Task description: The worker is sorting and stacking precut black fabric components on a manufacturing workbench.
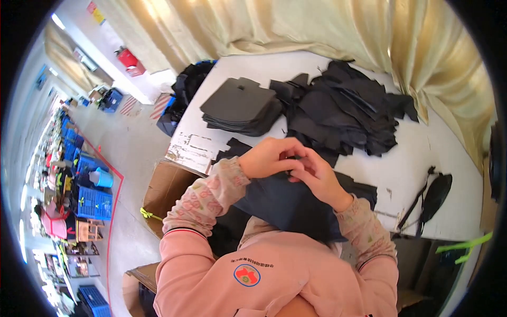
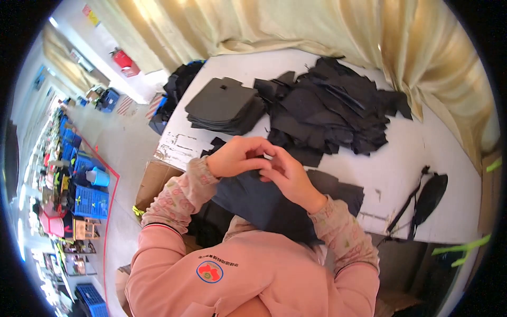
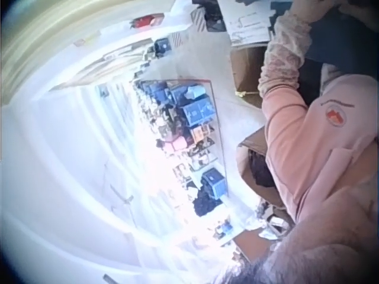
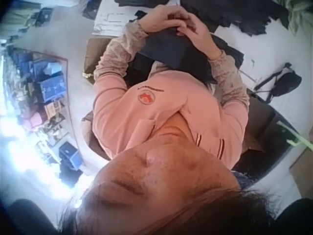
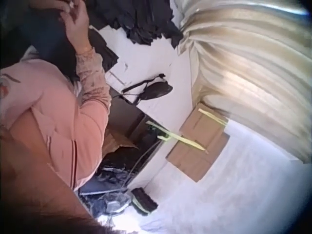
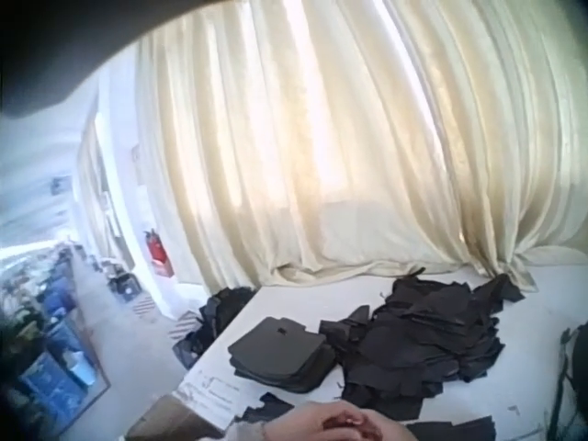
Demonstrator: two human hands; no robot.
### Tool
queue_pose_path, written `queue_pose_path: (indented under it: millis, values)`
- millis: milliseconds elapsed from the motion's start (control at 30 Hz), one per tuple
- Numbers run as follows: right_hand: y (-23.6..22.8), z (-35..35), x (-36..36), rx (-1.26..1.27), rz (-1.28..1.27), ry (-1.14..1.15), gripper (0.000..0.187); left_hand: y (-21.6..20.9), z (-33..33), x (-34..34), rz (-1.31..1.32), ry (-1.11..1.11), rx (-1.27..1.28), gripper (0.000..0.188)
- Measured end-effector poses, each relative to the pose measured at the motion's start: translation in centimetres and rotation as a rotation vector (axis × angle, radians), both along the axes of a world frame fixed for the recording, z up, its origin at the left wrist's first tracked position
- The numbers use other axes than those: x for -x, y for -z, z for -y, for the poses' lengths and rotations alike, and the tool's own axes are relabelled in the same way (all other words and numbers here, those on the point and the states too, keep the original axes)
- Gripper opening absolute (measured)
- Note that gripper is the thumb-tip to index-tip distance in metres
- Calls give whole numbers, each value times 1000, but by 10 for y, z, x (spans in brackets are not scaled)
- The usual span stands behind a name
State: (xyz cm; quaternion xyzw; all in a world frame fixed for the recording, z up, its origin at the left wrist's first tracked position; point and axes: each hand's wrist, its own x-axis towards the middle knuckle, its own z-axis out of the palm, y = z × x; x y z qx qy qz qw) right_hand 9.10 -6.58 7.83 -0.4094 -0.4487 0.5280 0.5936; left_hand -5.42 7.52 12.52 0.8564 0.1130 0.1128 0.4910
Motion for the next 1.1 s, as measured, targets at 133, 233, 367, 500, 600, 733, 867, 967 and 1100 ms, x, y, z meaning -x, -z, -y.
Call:
queue_pose_path:
  millis: [133, 233, 367, 500, 600, 733, 867, 967, 1100]
  values:
    - [5, 16, -11, 132, 215, 162, 18, 40, -88, 1, 326, -541, -784, 46]
    - [12, 24, -13, 129, 218, 114, 15, 104, -139, 26, -231, -682, -710, 61]
    - [22, 27, -19, 166, 208, 139, 14, 105, -133, 24, -262, -690, -722, 58]
    - [24, 26, -18, 183, 173, 106, 15, 93, -140, 29, -235, -678, -654, 59]
    - [30, 23, -16, 191, 202, 87, 12, 89, -143, 32, -268, -631, -633, 56]
    - [31, 23, -10, 210, 209, 75, 12, 92, -142, 34, -248, -640, -624, 52]
    - [31, 25, -7, 203, 230, 75, 14, 96, -140, 28, -199, -653, -608, 42]
    - [30, 24, 0, 186, 258, 94, 13, 110, -143, 27, -75, -727, -652, 33]
    - [29, 24, -4, 67, 419, 266, 12, 85, -122, 30, 162, -839, -669, 28]
